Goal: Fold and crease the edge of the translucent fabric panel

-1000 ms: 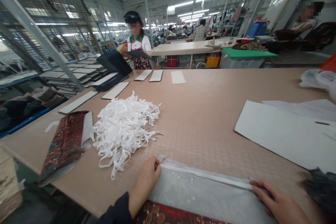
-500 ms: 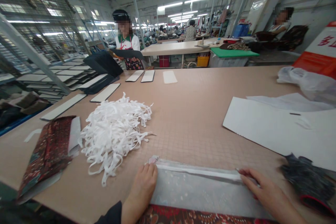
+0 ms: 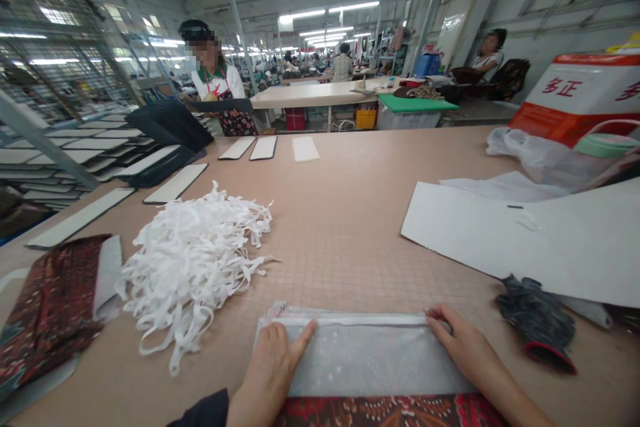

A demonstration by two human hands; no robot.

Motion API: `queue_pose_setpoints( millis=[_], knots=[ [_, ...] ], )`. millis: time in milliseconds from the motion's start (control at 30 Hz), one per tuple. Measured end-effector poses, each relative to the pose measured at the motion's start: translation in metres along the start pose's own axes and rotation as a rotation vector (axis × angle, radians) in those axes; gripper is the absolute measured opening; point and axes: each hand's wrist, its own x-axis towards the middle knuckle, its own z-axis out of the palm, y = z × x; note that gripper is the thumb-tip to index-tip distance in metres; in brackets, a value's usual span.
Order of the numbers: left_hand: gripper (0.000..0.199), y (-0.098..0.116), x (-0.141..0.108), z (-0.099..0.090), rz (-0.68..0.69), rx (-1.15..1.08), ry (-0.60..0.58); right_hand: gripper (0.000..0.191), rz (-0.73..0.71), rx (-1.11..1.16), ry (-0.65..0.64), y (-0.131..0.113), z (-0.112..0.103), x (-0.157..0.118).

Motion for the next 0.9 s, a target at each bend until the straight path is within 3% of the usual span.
queue_pose_setpoints(
  millis=[433,567,733,900],
  knots=[
    [0.058,0.0,0.01,-0.014,-0.005,-0.065,-0.098,0.018,-0.031,0.0,-0.017,-0.004,-0.003,-0.001],
    [0.047,0.0,0.018,-0.013,0.109,-0.142,-0.021,0.017,-0.033,0.028,-0.004,-0.007,-0.004,-0.001],
    [0.038,0.012,0.028,-0.011,0.245,-0.175,-0.045,0.015,-0.04,0.011,-0.032,-0.006,-0.005,0.0],
    [0.055,0.018,0.033,-0.03,0.23,-0.203,-0.066,0.015,-0.045,0.009,-0.046,-0.002,-0.004,0.002]
  ],
)
